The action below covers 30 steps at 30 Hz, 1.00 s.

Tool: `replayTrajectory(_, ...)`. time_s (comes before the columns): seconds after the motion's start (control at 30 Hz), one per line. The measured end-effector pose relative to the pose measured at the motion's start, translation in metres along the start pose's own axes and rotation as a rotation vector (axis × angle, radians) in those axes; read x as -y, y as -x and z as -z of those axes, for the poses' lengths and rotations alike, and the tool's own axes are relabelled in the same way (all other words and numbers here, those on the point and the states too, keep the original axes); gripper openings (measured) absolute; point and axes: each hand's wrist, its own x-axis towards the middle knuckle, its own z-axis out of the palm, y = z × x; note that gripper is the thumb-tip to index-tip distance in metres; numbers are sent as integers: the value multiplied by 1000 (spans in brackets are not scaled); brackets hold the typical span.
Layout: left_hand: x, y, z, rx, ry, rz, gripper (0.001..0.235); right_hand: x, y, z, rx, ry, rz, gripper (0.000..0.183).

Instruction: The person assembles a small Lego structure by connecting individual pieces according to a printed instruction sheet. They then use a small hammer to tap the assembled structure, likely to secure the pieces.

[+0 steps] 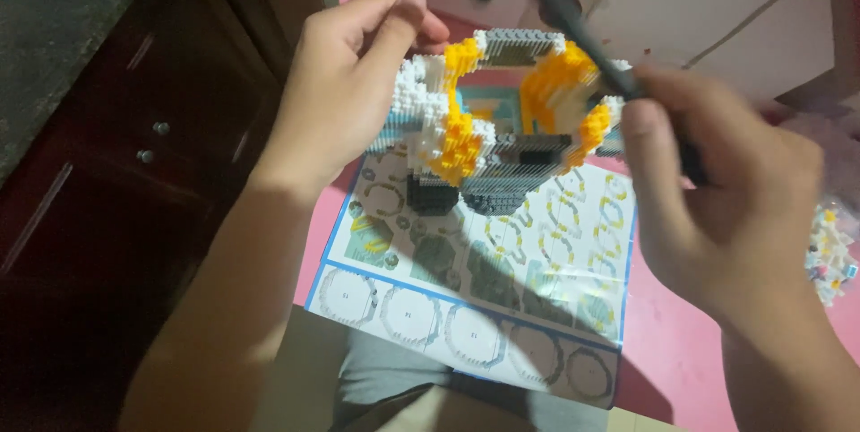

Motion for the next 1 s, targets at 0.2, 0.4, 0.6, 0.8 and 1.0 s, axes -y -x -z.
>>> replayTrajectory(0.2,12,3,-1,7,1,-214,24,-6,10,0,38,15,-44,19)
replayTrajectory(0.4,10,6,0,-44,-75,-267,30,9,-4,3,193,30,56,24)
replayTrajectory(0.6,7,14,6,-46,-66,-265,34,14,-4,3,150,18,-42,17)
replayTrajectory(0.8,8,20,9,39,-284,-661,31,-24,32,21,-204,-327,-510,29)
replayTrajectory(1.0,15,22,5,-30,-566,-778,21,-68,98,25,-167,-533,-298,37)
